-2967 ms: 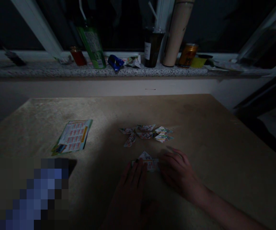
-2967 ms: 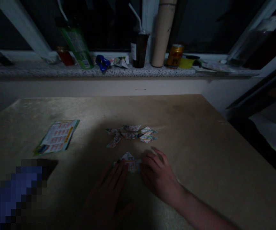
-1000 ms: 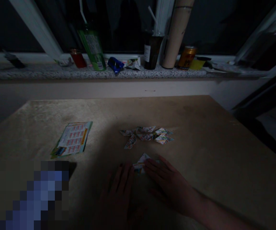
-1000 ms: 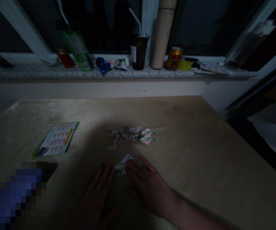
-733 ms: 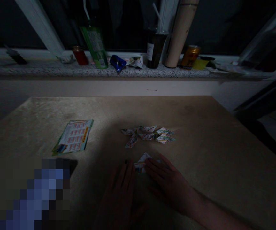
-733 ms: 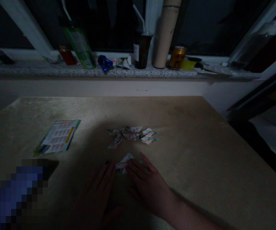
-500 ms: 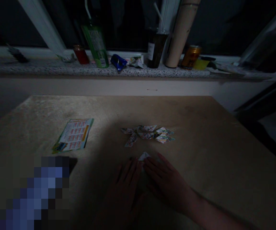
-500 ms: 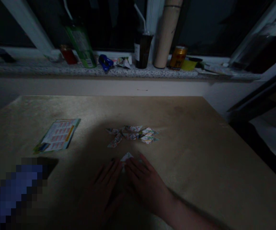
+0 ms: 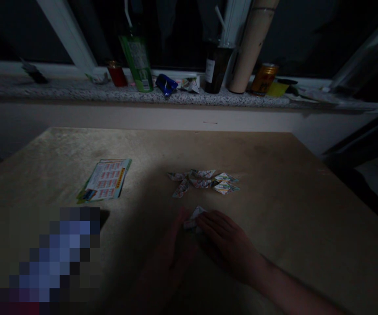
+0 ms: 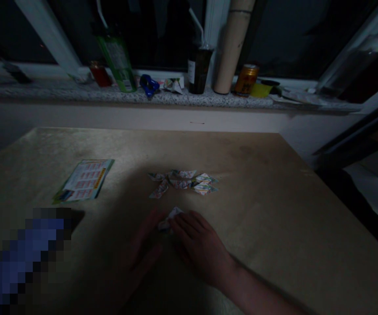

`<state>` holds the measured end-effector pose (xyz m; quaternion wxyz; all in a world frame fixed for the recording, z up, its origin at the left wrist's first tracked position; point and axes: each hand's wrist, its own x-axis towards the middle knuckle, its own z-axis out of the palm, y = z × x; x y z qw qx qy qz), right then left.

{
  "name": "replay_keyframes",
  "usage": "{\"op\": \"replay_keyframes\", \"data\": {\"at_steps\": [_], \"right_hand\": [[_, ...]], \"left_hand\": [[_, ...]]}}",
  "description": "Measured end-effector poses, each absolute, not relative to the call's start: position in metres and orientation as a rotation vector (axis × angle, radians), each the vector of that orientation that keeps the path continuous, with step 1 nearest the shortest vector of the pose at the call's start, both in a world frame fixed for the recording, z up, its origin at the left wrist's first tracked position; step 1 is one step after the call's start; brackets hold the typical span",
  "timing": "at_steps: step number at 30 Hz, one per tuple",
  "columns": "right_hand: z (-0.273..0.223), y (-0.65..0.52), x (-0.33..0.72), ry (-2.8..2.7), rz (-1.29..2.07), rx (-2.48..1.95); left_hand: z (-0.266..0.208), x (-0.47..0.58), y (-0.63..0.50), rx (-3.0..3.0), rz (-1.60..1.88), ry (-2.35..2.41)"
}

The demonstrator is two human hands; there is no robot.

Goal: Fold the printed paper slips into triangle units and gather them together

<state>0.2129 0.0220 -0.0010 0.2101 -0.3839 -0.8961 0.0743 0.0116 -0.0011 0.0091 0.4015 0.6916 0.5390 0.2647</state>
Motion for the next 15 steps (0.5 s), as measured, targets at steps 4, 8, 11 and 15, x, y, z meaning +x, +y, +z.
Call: {"op": "replay_keyframes", "data": {"at_steps": [4, 8, 11, 15], "right_hand": [[0.001, 0.022, 0.212, -2.461, 0.192, -1.069], [0.001, 0.023, 0.212, -2.466, 0.125, -1.051], [-0.003, 0.026, 0.212, -2.493, 0.015, -1.021], [-0.006, 0.031, 0.213, -2.554, -0.17, -0.909]], "left_hand": [[0.011, 0.012, 0.002, 1.397, 0.834, 1.244], [0.007, 0.012, 0.008, 1.191, 0.966, 1.096], [0.001, 0.013, 0.015, 1.008, 1.048, 1.049], [-0.007, 0.016, 0.024, 0.87, 1.039, 1.036]]}}
